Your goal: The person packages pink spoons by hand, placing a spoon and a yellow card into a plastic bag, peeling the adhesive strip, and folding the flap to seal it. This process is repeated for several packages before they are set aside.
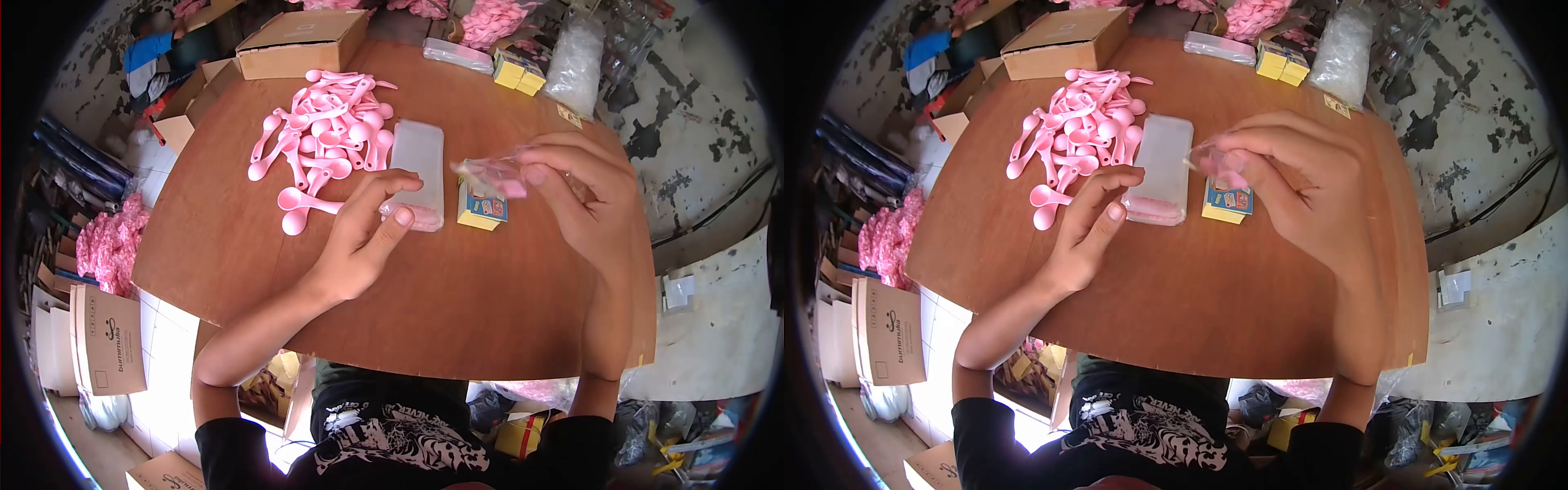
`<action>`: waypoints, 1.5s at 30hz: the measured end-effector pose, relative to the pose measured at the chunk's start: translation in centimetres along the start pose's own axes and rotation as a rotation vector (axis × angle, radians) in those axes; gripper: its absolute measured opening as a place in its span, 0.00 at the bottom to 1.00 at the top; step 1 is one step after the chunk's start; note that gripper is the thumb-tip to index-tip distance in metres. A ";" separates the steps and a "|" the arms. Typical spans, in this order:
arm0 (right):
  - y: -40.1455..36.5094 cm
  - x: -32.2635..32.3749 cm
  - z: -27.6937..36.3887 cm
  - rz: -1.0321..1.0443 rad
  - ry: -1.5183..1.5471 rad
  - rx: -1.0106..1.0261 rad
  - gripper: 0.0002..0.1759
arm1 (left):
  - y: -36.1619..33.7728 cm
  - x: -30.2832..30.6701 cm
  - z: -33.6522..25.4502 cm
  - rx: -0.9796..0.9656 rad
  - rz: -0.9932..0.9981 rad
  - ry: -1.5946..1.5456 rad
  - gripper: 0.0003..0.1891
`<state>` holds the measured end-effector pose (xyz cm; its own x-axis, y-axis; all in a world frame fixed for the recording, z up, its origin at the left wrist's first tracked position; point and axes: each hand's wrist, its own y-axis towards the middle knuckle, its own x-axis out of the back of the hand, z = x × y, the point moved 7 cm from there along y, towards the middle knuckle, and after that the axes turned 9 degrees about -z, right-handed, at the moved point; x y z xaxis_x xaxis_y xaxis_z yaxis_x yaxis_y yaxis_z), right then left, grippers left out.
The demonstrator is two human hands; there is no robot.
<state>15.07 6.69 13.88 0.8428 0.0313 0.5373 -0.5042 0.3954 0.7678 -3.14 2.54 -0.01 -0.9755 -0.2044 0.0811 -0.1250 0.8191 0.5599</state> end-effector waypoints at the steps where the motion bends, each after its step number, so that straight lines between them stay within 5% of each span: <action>1: -0.5 0.1 -0.3 -0.027 0.134 -0.098 0.05 | 0.0 0.0 0.0 -0.003 0.000 0.017 0.22; 2: -1.1 -0.1 0.1 -0.028 0.134 -0.100 0.05 | 0.0 -0.1 -0.1 -0.001 0.002 0.016 0.22; 4: -3.4 -2.6 -2.0 0.078 0.495 -0.648 0.08 | -0.7 -1.7 0.3 0.191 0.159 -0.414 0.24; 11: -8.6 -7.4 -5.3 0.145 0.497 -0.814 0.08 | -1.9 -3.8 1.9 0.458 0.313 -0.363 0.20; 13: -7.4 -6.5 -3.4 0.066 0.126 -0.388 0.06 | -2.5 -4.0 2.8 0.498 0.327 -0.262 0.19; 17: -7.6 -6.6 -1.9 -0.023 -0.165 -0.081 0.06 | -2.5 -4.3 1.9 0.355 0.308 -0.153 0.22; 24: -9.2 -7.9 -0.8 0.082 -0.495 0.059 0.05 | -2.5 -4.6 0.3 0.223 0.380 0.023 0.23; 28: -9.3 -7.9 -1.2 0.028 -0.434 0.058 0.05 | -2.7 -4.7 0.7 0.070 0.329 0.033 0.23; 31: -8.5 -6.2 -3.1 -0.097 -0.029 -0.318 0.07 | -2.5 -4.2 0.1 0.087 0.375 0.077 0.26; 33: -8.2 -5.0 -4.1 -0.099 0.086 -0.349 0.06 | -2.6 -4.2 0.5 0.154 0.438 0.121 0.27; 37: -7.4 -0.7 -5.7 -0.273 0.458 -0.673 0.03 | -2.6 -3.7 0.8 0.281 0.259 -0.258 0.23; 39: -6.8 2.7 -8.3 -0.267 0.604 -0.600 0.05 | -2.4 -3.0 1.1 0.386 0.141 -0.444 0.21; 43: -6.7 6.6 -14.1 -0.213 1.219 -0.543 0.06 | -1.9 -2.2 1.9 0.393 0.093 -0.343 0.19; 45: -12.5 6.4 -24.3 -0.134 0.501 -1.175 0.08 | -1.8 -2.4 2.0 0.404 0.089 -0.348 0.19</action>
<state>31.29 24.31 -0.76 0.9813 0.1680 0.0943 -0.1585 0.9823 -0.1000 -0.92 2.66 -2.89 -0.9792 0.0091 -0.2029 -0.0315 0.9802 0.1957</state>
